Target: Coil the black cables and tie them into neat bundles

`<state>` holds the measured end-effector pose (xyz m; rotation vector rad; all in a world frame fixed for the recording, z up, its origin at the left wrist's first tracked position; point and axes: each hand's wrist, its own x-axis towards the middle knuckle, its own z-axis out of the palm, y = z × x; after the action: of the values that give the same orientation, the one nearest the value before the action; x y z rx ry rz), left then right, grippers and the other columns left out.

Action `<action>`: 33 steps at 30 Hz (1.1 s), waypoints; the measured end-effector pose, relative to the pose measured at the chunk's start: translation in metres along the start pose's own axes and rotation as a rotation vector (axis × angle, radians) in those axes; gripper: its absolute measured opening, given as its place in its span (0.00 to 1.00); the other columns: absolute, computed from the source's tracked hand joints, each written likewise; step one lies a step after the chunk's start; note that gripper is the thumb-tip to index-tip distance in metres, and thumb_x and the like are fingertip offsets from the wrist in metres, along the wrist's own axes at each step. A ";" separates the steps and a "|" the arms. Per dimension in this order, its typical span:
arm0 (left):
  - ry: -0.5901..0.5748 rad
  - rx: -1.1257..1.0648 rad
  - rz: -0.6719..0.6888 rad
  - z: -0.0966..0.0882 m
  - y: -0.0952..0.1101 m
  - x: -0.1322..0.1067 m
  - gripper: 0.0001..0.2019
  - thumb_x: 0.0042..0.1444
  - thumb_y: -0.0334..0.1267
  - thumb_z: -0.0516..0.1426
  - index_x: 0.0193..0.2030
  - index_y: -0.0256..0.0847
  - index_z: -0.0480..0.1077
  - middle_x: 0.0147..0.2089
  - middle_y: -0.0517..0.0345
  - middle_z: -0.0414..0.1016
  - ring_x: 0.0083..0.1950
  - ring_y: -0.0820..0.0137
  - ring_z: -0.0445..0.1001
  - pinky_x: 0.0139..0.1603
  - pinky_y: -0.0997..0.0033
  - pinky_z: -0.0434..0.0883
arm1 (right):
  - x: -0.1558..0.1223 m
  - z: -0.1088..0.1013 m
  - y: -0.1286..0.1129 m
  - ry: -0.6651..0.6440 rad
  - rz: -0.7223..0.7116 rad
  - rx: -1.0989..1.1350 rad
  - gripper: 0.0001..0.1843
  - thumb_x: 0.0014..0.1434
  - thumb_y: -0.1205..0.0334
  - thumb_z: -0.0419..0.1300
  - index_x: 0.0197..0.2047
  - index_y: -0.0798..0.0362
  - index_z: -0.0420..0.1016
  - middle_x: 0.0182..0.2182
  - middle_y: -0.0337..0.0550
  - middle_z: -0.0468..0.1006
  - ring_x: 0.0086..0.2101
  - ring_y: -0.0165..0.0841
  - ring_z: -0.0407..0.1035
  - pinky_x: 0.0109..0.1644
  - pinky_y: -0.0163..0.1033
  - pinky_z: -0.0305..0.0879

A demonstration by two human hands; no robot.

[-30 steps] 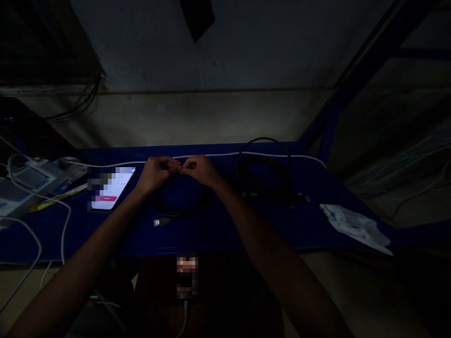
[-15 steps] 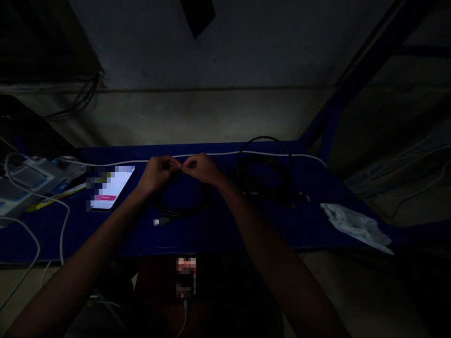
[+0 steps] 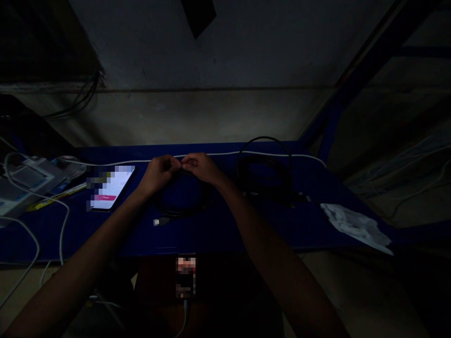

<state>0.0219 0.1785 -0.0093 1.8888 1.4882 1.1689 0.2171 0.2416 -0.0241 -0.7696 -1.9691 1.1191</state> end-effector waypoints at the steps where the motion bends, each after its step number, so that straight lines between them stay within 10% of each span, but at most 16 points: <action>1: 0.001 0.002 -0.001 0.000 0.000 0.000 0.04 0.61 0.37 0.61 0.38 0.40 0.78 0.37 0.51 0.84 0.37 0.65 0.80 0.41 0.66 0.72 | 0.000 0.000 0.000 -0.015 -0.012 -0.002 0.07 0.59 0.59 0.68 0.42 0.51 0.82 0.39 0.45 0.86 0.42 0.39 0.81 0.54 0.47 0.76; 33: -0.073 -0.027 -0.040 -0.004 0.016 -0.004 0.03 0.58 0.33 0.61 0.35 0.39 0.77 0.35 0.52 0.82 0.34 0.68 0.77 0.36 0.68 0.70 | -0.003 -0.004 0.004 0.005 -0.037 -0.353 0.08 0.69 0.56 0.59 0.41 0.49 0.76 0.38 0.47 0.82 0.39 0.41 0.75 0.43 0.44 0.68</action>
<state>0.0270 0.1689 0.0038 1.8555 1.4571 1.0846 0.2229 0.2430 -0.0270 -0.9108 -2.1977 0.7543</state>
